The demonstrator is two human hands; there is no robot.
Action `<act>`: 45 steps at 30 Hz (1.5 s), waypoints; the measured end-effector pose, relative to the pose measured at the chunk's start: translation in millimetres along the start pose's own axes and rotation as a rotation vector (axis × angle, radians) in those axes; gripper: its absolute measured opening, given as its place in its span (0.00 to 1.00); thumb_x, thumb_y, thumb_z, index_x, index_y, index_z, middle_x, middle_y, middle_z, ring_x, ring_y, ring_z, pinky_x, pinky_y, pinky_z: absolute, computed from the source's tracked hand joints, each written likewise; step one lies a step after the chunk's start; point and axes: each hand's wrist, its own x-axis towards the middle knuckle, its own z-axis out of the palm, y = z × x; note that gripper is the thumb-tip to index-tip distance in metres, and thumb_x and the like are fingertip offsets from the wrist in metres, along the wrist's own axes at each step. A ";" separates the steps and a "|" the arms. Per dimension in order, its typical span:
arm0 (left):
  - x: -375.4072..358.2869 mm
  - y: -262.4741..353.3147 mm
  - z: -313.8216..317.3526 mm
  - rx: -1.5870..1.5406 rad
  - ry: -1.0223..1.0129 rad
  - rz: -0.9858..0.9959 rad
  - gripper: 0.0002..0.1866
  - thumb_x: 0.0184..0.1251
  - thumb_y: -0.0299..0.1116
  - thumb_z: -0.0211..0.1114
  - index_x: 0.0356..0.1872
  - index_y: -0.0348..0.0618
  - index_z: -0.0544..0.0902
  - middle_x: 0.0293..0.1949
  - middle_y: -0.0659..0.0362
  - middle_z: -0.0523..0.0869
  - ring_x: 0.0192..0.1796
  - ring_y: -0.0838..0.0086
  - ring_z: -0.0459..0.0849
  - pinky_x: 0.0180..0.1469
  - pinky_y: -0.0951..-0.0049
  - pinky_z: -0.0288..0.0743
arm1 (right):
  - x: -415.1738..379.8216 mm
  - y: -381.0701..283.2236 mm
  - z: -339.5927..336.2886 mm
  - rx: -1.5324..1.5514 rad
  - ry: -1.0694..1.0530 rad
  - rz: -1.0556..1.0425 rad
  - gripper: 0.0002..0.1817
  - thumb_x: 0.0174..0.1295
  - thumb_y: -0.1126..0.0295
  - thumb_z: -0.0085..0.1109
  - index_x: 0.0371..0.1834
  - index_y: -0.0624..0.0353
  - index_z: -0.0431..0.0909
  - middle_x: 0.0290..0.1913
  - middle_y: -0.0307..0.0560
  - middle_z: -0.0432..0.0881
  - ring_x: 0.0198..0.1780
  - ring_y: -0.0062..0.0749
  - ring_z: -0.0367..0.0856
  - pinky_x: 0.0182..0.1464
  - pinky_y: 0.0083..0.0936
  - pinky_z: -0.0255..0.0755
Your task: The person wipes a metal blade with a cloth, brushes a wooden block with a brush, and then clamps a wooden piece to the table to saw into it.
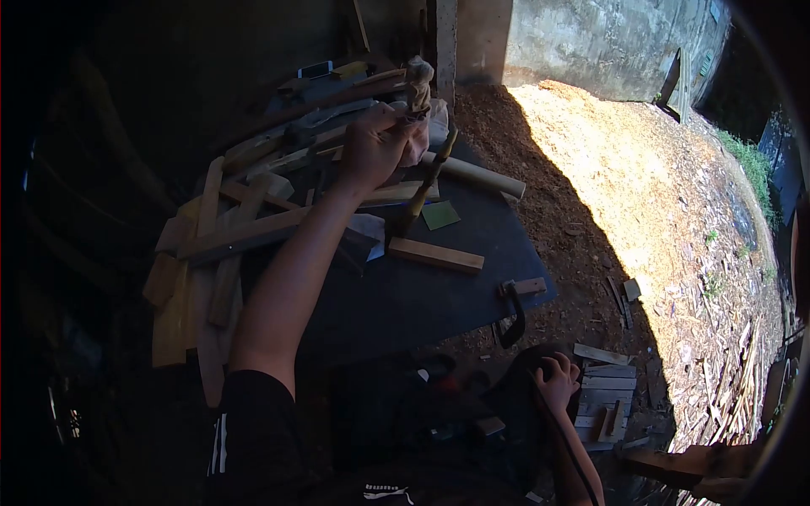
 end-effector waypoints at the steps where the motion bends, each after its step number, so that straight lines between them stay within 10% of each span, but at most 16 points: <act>1: 2.8 -1.2 -4.2 0.029 0.035 0.008 0.05 0.74 0.30 0.71 0.43 0.40 0.90 0.32 0.64 0.83 0.35 0.80 0.83 0.38 0.75 0.77 | -0.8 -0.9 -0.9 -0.002 0.001 0.004 0.17 0.57 0.60 0.70 0.51 0.39 0.87 0.69 0.33 0.75 0.73 0.47 0.66 0.64 0.57 0.64; 7: 20.6 11.5 -35.5 -0.148 0.114 -0.145 0.10 0.77 0.38 0.71 0.48 0.42 0.90 0.45 0.66 0.88 0.44 0.86 0.84 0.48 0.78 0.77 | -1.5 -6.7 -9.6 0.050 -0.067 0.064 0.16 0.59 0.61 0.68 0.51 0.43 0.88 0.71 0.34 0.75 0.76 0.47 0.63 0.70 0.59 0.58; 13: 15.9 81.0 -31.9 -0.540 0.146 -0.182 0.12 0.77 0.39 0.71 0.51 0.43 0.90 0.43 0.64 0.89 0.48 0.84 0.85 0.52 0.77 0.76 | 7.0 25.7 2.1 0.355 0.196 -0.084 0.12 0.65 0.69 0.66 0.51 0.51 0.88 0.53 0.39 0.87 0.59 0.40 0.81 0.61 0.35 0.73; 19: -27.5 168.2 2.8 -0.134 -0.073 0.378 0.08 0.69 0.30 0.75 0.46 0.44 0.89 0.41 0.65 0.84 0.47 0.79 0.86 0.51 0.72 0.79 | -9.8 -46.0 -126.7 1.223 0.101 0.095 0.13 0.77 0.66 0.57 0.52 0.64 0.86 0.40 0.42 0.88 0.38 0.18 0.83 0.40 0.18 0.74; 24: -84.9 207.7 47.5 0.104 -0.218 1.039 0.09 0.60 0.31 0.75 0.41 0.52 0.89 0.39 0.71 0.80 0.47 0.79 0.87 0.55 0.69 0.77 | -34.9 -135.1 -205.8 1.571 -0.457 -0.283 0.34 0.83 0.49 0.43 0.69 0.76 0.72 0.51 0.52 0.87 0.51 0.33 0.88 0.54 0.28 0.81; 28: -111.3 192.0 71.2 0.002 -0.287 1.112 0.08 0.62 0.33 0.75 0.41 0.57 0.89 0.40 0.74 0.81 0.49 0.82 0.86 0.56 0.67 0.77 | -39.5 -156.0 -207.3 1.390 -0.449 -0.233 0.27 0.80 0.59 0.57 0.71 0.70 0.71 0.56 0.48 0.85 0.56 0.27 0.85 0.59 0.28 0.80; 35: -144.0 159.7 89.4 -0.125 -0.147 0.742 0.25 0.64 0.35 0.72 0.63 0.48 0.83 0.59 0.61 0.80 0.63 0.72 0.79 0.64 0.61 0.74 | -38.0 -167.4 -200.0 1.335 -0.180 -0.286 0.23 0.78 0.62 0.61 0.67 0.67 0.74 0.52 0.43 0.86 0.53 0.21 0.85 0.54 0.24 0.79; 38: -146.9 179.7 89.6 -0.641 -0.107 -0.055 0.39 0.67 0.47 0.75 0.75 0.43 0.72 0.70 0.54 0.72 0.68 0.66 0.75 0.63 0.61 0.75 | -36.9 -165.9 -209.3 1.169 -0.111 -0.198 0.23 0.77 0.62 0.60 0.66 0.68 0.74 0.50 0.43 0.86 0.49 0.20 0.85 0.50 0.22 0.78; 41: -136.7 187.7 84.7 -1.501 -0.504 -0.834 0.47 0.67 0.54 0.76 0.80 0.42 0.64 0.68 0.54 0.75 0.67 0.67 0.77 0.67 0.59 0.74 | -39.6 -166.1 -209.0 1.083 -0.221 -0.219 0.24 0.76 0.60 0.60 0.64 0.69 0.75 0.48 0.44 0.86 0.47 0.21 0.84 0.49 0.22 0.77; 43: -130.2 178.5 76.5 -1.592 -0.894 -0.729 0.43 0.72 0.49 0.73 0.80 0.42 0.64 0.66 0.54 0.78 0.70 0.68 0.77 0.72 0.61 0.73 | -44.7 -177.3 -205.4 1.083 -0.236 -0.244 0.25 0.75 0.58 0.62 0.64 0.69 0.75 0.47 0.44 0.86 0.46 0.21 0.84 0.49 0.21 0.77; 45: -142.2 179.0 88.6 -1.633 -0.822 -0.777 0.34 0.73 0.40 0.74 0.74 0.41 0.71 0.60 0.55 0.84 0.68 0.70 0.81 0.72 0.62 0.74 | -44.1 -176.7 -198.5 1.084 -0.243 -0.254 0.27 0.75 0.56 0.63 0.63 0.69 0.75 0.47 0.44 0.86 0.46 0.22 0.84 0.49 0.21 0.76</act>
